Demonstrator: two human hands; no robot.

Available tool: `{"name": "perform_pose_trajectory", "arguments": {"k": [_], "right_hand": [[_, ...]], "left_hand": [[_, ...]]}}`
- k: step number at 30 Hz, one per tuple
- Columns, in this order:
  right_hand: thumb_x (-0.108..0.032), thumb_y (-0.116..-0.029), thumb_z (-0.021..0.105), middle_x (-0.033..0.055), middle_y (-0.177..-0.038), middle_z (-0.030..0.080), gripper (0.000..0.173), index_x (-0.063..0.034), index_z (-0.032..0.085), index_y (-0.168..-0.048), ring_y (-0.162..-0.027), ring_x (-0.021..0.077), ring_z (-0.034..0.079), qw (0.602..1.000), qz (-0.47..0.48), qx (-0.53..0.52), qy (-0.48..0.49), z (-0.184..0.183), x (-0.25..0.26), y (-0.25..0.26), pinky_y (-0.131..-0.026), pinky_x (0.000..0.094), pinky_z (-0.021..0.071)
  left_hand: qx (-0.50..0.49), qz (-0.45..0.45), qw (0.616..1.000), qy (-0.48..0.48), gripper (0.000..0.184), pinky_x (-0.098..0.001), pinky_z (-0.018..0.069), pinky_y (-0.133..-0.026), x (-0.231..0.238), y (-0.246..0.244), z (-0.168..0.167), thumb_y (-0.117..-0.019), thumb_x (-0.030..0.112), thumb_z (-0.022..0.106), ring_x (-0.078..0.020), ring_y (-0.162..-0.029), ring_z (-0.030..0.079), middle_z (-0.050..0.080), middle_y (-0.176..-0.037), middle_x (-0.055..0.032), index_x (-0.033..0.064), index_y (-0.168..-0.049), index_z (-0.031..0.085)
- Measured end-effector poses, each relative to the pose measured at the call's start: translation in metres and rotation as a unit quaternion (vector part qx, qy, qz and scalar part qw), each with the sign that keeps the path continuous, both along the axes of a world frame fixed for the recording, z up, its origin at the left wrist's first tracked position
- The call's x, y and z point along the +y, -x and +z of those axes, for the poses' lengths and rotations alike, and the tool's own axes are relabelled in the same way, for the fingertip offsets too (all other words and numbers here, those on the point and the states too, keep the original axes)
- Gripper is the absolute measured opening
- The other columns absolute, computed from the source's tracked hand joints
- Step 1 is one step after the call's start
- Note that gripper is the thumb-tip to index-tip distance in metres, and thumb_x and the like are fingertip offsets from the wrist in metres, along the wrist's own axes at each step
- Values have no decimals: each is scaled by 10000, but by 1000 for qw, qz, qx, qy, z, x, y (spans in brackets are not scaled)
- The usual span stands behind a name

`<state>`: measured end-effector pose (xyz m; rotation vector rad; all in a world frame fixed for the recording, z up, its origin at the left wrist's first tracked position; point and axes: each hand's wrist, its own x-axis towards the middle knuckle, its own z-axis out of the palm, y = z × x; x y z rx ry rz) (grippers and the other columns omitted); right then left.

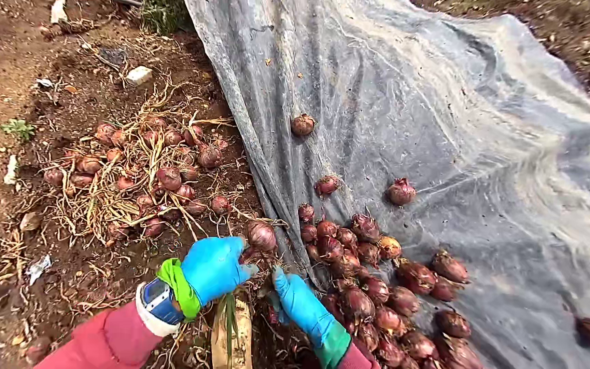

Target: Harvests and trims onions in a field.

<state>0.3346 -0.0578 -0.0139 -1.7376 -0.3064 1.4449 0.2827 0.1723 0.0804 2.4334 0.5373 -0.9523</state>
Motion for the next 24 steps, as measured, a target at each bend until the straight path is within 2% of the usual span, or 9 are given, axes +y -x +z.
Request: {"name": "perform_pose_trajectory", "arguments": {"k": [3,6,8,11,13,15,17,20,24], "right_hand": [[-870,-910,193,42,-605,590,875,-123,626,-766,-498,194,585,999,-24,-22,-17,0,-11,-3,-487,398,530],[-728,-1005,79,70,-541,542,885,-58,644,-874,-397,204,523,963,-256,-18,-77,-7,-30,-7,-377,377,496],[-683,-1017,18,91,-538,540,926,-31,670,-929,-392,219,519,943,-323,-7,-73,-12,-40,-12,-372,395,499],[-699,-1016,51,84,-553,573,887,-53,644,-878,-411,216,552,957,-287,5,-44,-21,-41,0,-399,380,521],[-727,-1006,80,85,-563,594,891,-58,637,-814,-427,220,572,966,-256,16,-21,-25,-35,12,-421,382,532],[-741,-994,76,93,-576,603,916,-40,650,-860,-437,228,582,966,-255,41,-24,-30,-34,21,-427,387,545],[-733,-993,46,107,-576,600,925,-25,634,-902,-430,237,584,957,-277,81,-30,-36,-32,26,-418,396,551],[-677,-1019,25,115,-584,593,880,-22,611,-975,-430,236,576,944,-287,157,-47,-42,-16,23,-418,397,547],[-797,-948,340,62,-605,609,795,-57,619,-873,-453,190,591,952,-212,124,-181,-26,10,9,-439,352,548]], "left_hand": [[72,-142,982,104,448,-615,537,-827,-37,-19,-10,-1037,522,500,-350,-994,692,712,-1015,-128,113,-1083,676],[-1,-37,999,-37,293,-542,551,-941,14,-39,-58,-1059,358,512,-281,-1108,693,739,-1119,-75,169,-1139,722],[-4,90,989,-121,344,-603,541,-956,65,-57,-96,-1072,327,483,-354,-1131,692,731,-1170,-155,102,-1215,701],[127,151,971,-132,738,-655,517,-958,101,-90,-141,-1049,635,392,-422,-1151,674,704,-1171,-262,-28,-1090,714],[180,120,968,-131,809,-642,529,-948,102,-102,-164,-968,750,451,-383,-1140,687,724,-1143,-232,2,-1021,755],[146,143,973,-107,666,-653,529,-935,104,-103,-164,-878,628,703,-397,-1122,685,713,-1135,-238,0,-1097,719],[38,207,977,-27,686,-656,525,-959,105,-83,-157,-734,379,908,-388,-1129,673,704,-1182,-209,89,-1299,649],[-98,267,947,149,781,-522,603,-937,72,-48,-104,-718,80,912,-232,-1113,706,716,-1251,-67,260,-1415,610],[-46,126,980,146,527,-447,628,-796,16,-16,-44,-890,239,809,-162,-862,734,757,-1072,-2,288,-1386,640]]}}
